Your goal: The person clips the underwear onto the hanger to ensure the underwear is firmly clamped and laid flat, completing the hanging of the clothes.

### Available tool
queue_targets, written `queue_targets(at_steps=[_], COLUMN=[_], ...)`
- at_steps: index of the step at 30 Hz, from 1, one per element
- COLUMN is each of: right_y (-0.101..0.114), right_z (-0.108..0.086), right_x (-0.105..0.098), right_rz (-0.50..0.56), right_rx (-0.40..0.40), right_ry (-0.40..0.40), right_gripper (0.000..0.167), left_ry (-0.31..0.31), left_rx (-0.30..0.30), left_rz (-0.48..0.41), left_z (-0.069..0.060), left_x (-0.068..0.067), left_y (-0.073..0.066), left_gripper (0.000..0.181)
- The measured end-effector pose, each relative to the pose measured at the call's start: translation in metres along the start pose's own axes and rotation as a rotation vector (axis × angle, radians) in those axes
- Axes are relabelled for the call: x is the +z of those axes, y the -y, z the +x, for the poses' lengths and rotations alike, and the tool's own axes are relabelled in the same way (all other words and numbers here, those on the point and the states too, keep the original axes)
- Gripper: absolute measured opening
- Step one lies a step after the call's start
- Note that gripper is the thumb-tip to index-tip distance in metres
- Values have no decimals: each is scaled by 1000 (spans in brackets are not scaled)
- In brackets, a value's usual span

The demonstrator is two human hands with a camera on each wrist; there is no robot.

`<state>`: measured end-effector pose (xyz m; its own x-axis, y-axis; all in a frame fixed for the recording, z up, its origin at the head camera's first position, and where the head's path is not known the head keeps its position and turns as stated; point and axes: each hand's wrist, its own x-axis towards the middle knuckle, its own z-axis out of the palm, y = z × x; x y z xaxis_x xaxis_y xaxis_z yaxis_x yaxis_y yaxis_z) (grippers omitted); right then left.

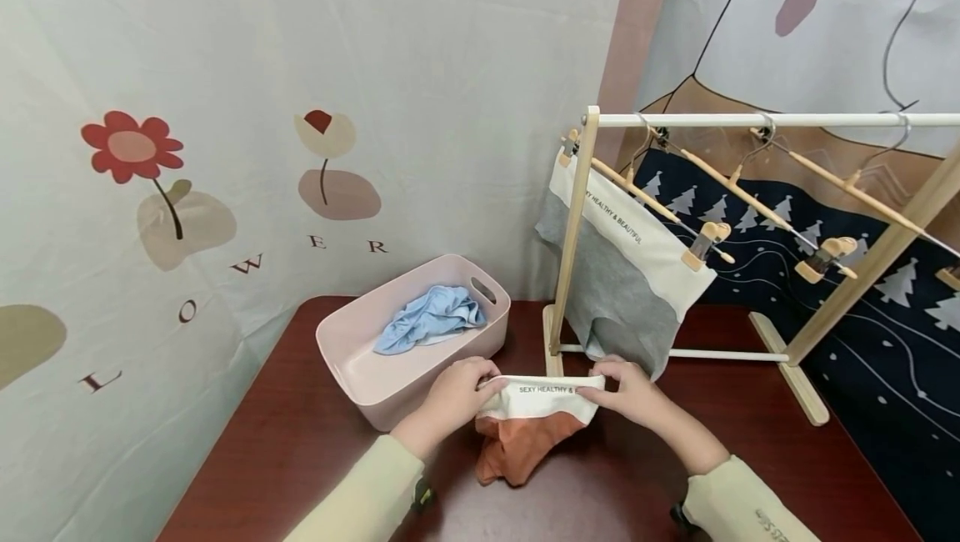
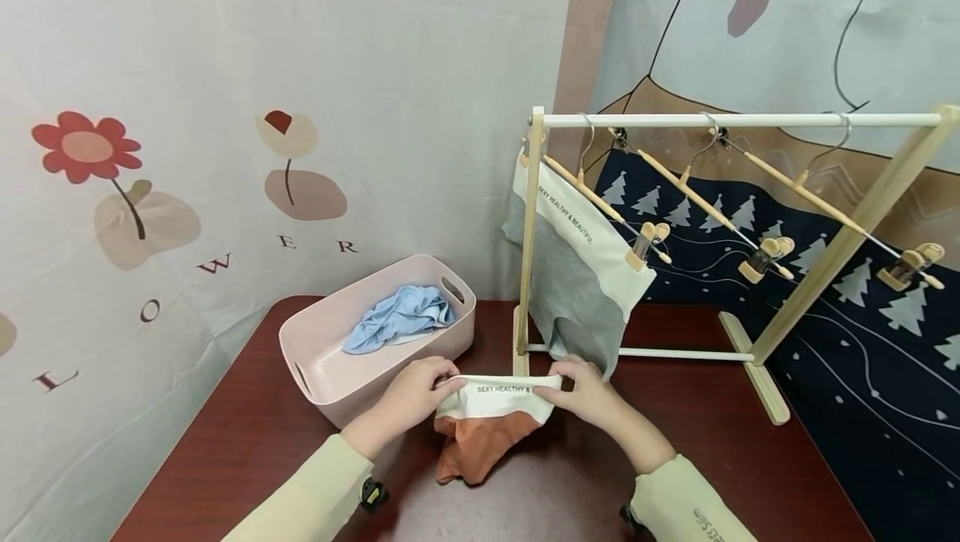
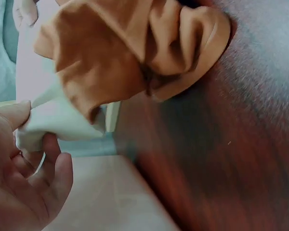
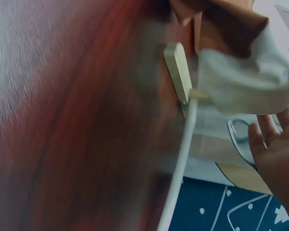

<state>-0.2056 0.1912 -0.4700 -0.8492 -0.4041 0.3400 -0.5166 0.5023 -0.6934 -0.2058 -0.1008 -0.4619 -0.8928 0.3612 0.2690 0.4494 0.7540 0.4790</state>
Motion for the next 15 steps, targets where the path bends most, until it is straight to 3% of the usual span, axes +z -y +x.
queue_targets(at_steps=[2,5,9,12,15], right_y=[-5,-4,-2,-2,-4], right_z=[-2,-4,-6,-8,-11], right_x=[-6,-16,-29,-38,-45], right_rz=[37,82,132,104,-2], right_rx=[47,62,83,100,78], right_ry=[60,115,152,153,117], right_gripper=[25,25,15,12,8], left_ry=[-32,-76,-109,-120,-109], left_rx=[25,66,55,33,44], left_rz=[-11,-103,-207,-181,-87], left_z=[-1,-1,0,0,-1], left_x=[-5,-10,-22,-31,-37], left_y=[-1,-3,-6,-6,-3], left_gripper=[14,9,6,8,12])
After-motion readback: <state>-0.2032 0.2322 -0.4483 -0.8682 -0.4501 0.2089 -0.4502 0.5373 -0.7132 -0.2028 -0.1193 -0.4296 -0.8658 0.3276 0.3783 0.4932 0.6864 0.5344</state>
